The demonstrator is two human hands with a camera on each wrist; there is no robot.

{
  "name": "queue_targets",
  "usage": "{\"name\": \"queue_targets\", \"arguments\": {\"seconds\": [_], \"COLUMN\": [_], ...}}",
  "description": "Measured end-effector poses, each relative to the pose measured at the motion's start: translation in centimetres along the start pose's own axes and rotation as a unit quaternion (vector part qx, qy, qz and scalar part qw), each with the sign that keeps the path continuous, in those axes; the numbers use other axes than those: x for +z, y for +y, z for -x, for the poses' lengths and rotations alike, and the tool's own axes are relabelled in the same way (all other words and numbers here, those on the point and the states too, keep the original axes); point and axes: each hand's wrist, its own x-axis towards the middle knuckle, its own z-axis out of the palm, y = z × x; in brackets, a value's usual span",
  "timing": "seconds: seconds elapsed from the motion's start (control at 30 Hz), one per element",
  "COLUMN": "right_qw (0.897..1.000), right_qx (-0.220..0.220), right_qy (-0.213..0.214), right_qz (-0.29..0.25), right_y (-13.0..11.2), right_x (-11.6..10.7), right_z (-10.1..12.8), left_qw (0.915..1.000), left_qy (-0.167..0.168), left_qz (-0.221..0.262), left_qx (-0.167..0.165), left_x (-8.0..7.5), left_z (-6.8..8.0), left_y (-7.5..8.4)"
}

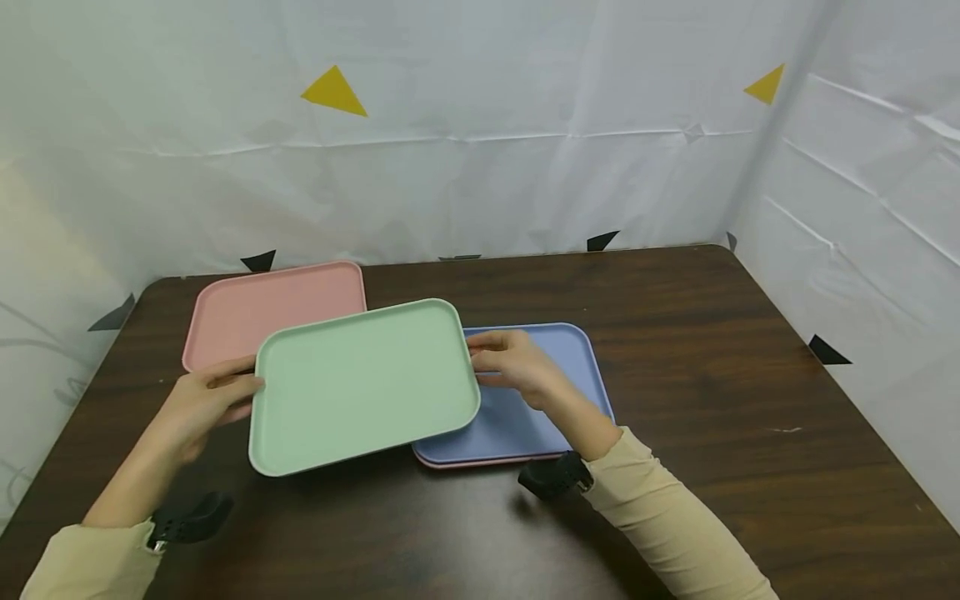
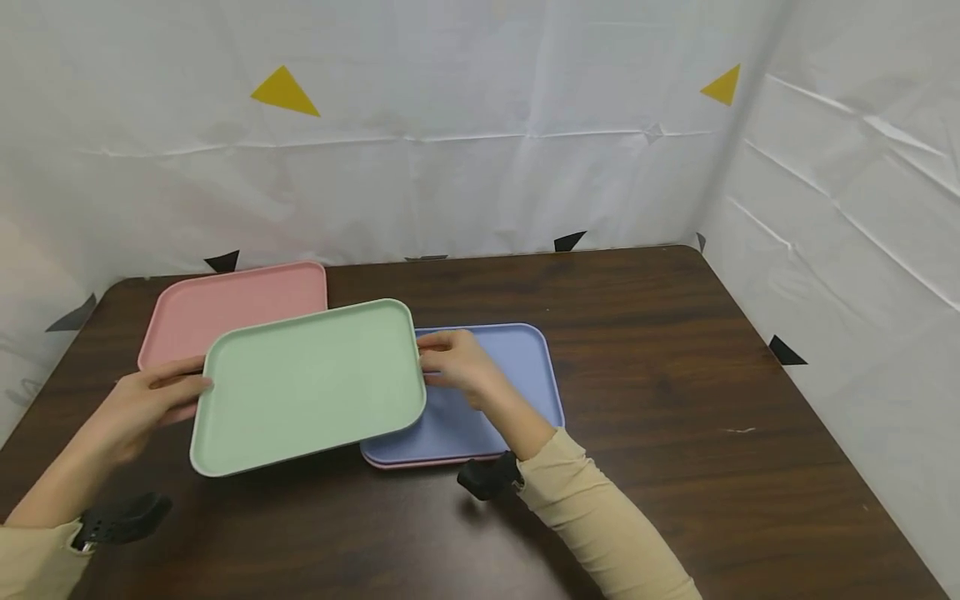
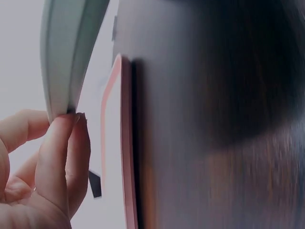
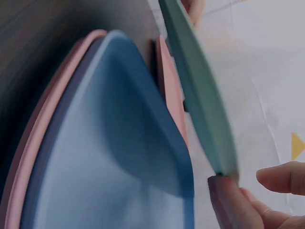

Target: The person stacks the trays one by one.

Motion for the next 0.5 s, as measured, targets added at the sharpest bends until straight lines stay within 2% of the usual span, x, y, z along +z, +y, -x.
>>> {"name": "queue_targets", "arguments": {"seconds": [0.2, 0.5], "right_qw": [0.999, 0.997], "right_qx": [0.002, 0.004], "right_qy": [0.034, 0.057], "right_qz": [0.014, 0.042], "right_y": [0.4, 1.4], "right_x": [-2.0, -4.4], "right_z": [0.5, 1.3], "left_qw": [0.9994, 0.9986], "left_qy": [-0.007, -0.008], "left_qz": [0.028, 0.052], "left_qx": [0.021, 0.011], "left_x": [1.9, 4.7], "left_z": [-0.4, -1.1], "left_y": [1.1, 2.6]}}
